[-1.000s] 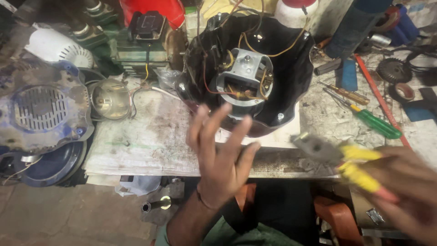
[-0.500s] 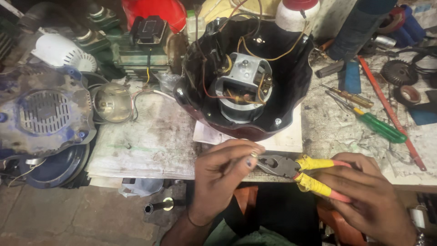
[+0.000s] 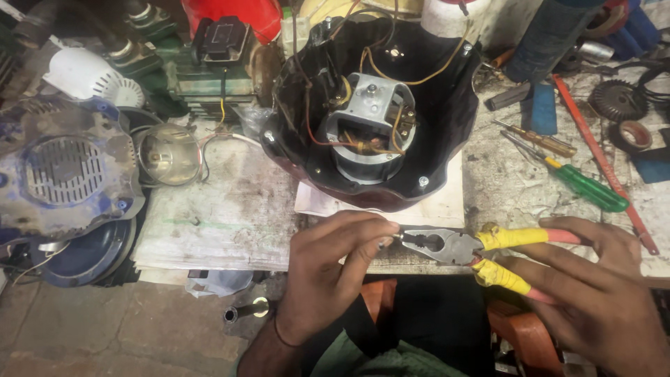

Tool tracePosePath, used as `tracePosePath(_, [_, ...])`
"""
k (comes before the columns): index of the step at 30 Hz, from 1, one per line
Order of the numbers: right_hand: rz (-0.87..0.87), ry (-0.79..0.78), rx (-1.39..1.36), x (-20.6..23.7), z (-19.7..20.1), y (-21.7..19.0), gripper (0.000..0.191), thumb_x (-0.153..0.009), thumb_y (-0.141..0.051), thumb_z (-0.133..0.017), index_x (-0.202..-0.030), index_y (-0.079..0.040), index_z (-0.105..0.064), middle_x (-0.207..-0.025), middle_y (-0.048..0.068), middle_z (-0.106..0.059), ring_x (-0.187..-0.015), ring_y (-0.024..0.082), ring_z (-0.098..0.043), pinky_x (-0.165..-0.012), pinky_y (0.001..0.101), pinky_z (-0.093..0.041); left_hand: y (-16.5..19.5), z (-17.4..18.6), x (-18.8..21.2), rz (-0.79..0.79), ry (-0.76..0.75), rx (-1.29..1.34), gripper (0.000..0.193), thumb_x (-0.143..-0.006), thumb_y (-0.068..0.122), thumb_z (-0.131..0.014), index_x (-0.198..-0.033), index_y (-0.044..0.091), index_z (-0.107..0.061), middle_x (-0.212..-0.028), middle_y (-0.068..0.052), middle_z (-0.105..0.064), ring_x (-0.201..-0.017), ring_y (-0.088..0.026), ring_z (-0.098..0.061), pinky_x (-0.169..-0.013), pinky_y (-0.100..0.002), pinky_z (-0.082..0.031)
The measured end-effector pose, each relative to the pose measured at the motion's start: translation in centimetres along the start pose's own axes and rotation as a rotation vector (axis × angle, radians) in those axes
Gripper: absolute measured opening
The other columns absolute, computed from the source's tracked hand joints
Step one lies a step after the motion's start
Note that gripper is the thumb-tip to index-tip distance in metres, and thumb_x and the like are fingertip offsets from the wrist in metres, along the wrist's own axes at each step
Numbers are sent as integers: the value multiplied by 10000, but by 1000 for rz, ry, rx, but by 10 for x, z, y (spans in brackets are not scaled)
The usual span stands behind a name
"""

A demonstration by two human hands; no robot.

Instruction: The person works on a disassembled electric fan motor housing on a cluttered workbench. They use a screwdriver to loosen and tighten screws on the motor mount, use pliers to handle and reposition wires, rotate the housing to reach different sides, and finally pick up and handle a small black connector component by hand.

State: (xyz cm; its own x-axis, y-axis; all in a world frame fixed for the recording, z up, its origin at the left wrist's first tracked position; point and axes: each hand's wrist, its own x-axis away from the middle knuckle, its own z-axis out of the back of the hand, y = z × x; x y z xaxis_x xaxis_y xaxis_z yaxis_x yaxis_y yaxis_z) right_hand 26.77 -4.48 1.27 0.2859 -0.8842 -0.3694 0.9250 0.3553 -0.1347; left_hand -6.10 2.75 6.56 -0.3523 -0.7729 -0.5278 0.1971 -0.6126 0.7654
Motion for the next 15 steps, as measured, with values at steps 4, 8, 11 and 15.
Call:
tracePosePath(4, [15,5,6,-1,2,-1,619,-592,-228,-806,-1200,-315,-725,-1211,-91,-714,-1268,275,-574,-1051,458,-405,1,0,0,-8,-11,4,162,-969,-33,-677,-1102,47,-724,-1099,-93,-762,-981,-192,-783,-825,-267,-632])
tracePosePath(8, [43,-19,29,-1,1,3,641,-578,-247,-818,-1207,-321,-720,-1206,-80,-714,-1287,287,-572,-1074,476,-415,0,1,1,-14,-29,-18,145,-970,-25,-683,-1085,51,-727,-1093,-89,-764,-967,-183,-786,-816,-265,-635])
tracePosePath(11, [54,-22,41,1,-1,6,640,-562,-238,-823,-1188,-328,-723,-1203,-78,-718,-1289,293,-572,-1078,487,-413,-1,2,1,-55,-51,-42,150,-963,-29,-683,-1088,42,-724,-1098,-95,-759,-993,-194,-780,-835,-269,-627])
tracePosePath(15, [63,-13,41,4,-4,6,640,-572,-253,-824,-1200,-319,-715,-1202,-83,-709,-1303,303,-568,-1098,488,-417,0,0,0,-72,-24,-14,153,-967,-37,-682,-1089,42,-730,-1101,-92,-762,-1006,-198,-783,-857,-273,-634])
